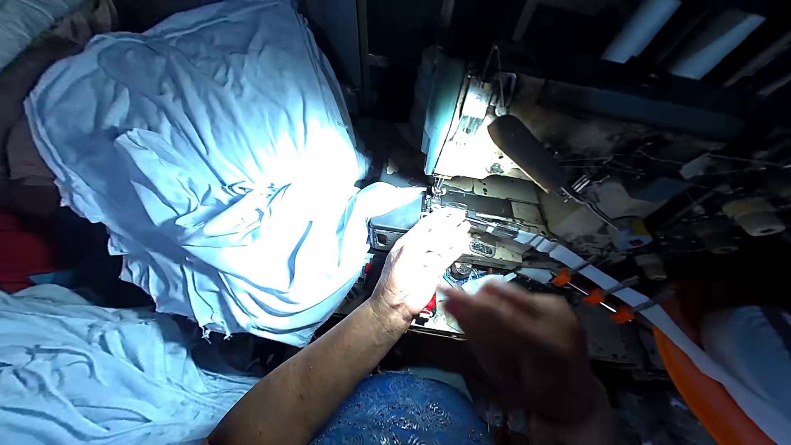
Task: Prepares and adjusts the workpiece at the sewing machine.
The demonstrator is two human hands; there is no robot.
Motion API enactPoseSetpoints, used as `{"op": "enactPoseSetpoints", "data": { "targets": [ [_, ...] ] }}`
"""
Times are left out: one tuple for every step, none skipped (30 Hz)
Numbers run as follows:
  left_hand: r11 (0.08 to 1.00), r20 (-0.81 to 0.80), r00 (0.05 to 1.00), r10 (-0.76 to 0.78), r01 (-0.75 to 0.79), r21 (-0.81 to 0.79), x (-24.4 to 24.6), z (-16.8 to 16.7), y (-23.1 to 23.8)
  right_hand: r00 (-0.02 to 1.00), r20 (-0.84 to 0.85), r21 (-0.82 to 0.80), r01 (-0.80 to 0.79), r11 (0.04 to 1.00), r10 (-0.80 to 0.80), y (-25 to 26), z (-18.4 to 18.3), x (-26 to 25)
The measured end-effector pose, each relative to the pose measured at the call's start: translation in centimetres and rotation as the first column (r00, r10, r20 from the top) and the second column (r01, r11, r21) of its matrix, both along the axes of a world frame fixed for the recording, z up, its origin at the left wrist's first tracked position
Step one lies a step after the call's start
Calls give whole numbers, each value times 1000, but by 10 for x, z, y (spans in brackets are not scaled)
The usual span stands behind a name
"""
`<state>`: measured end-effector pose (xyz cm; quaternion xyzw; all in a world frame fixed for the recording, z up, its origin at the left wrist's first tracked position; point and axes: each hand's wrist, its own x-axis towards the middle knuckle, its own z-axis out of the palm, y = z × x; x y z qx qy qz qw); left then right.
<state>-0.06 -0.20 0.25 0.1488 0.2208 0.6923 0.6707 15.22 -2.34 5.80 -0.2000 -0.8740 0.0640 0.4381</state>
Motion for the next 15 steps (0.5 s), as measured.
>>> {"op": "enactPoseSetpoints", "data": {
  "targets": [
    [1000,4,1000,13,-12,-13,1,3,-1,995,-4,-21,103,994,-103,20,-13,2],
    [1000,19,1000,13,-13,-2,2,3,-1,986,-26,-73,164,984,-166,39,-27,5],
    [1000,31,1000,2,-3,24,2,2,-1,982,-61,-145,167,975,-177,55,-38,9],
    [999,26,1000,-17,16,48,2,1,-1,983,-110,-223,120,967,-147,66,-48,11],
    [998,16,1000,-26,25,58,3,2,-1,982,-159,-290,52,956,-101,72,-54,12],
    [998,7,1000,-24,23,65,4,3,-1,979,-193,-333,-3,943,-65,75,-59,12],
    [997,3,1000,-21,21,75,5,4,-2,978,-202,-354,-25,935,-51,76,-62,11],
    [996,10,1000,-18,17,85,5,5,-2,979,-196,-365,-20,931,-56,76,-64,9],
    [996,17,1000,-18,17,88,5,4,-1,980,-188,-367,-4,930,-70,76,-66,9],
    [997,19,1000,-22,20,80,5,4,-1,979,-181,-365,18,931,-90,77,-67,8],
    [997,19,999,-30,28,69,4,5,0,977,-184,-363,36,931,-109,78,-68,8],
    [997,18,999,-40,39,59,4,5,0,973,-198,-365,38,930,-117,80,-69,8],
    [998,21,999,-45,44,49,4,5,0,969,-219,-373,27,927,-117,82,-69,8],
    [998,23,999,-48,47,46,5,6,-1,965,-239,-387,9,922,-110,83,-70,7],
    [997,10,998,-58,57,53,5,6,-1,963,-250,-396,-8,918,-100,84,-71,7]
  ]
}}
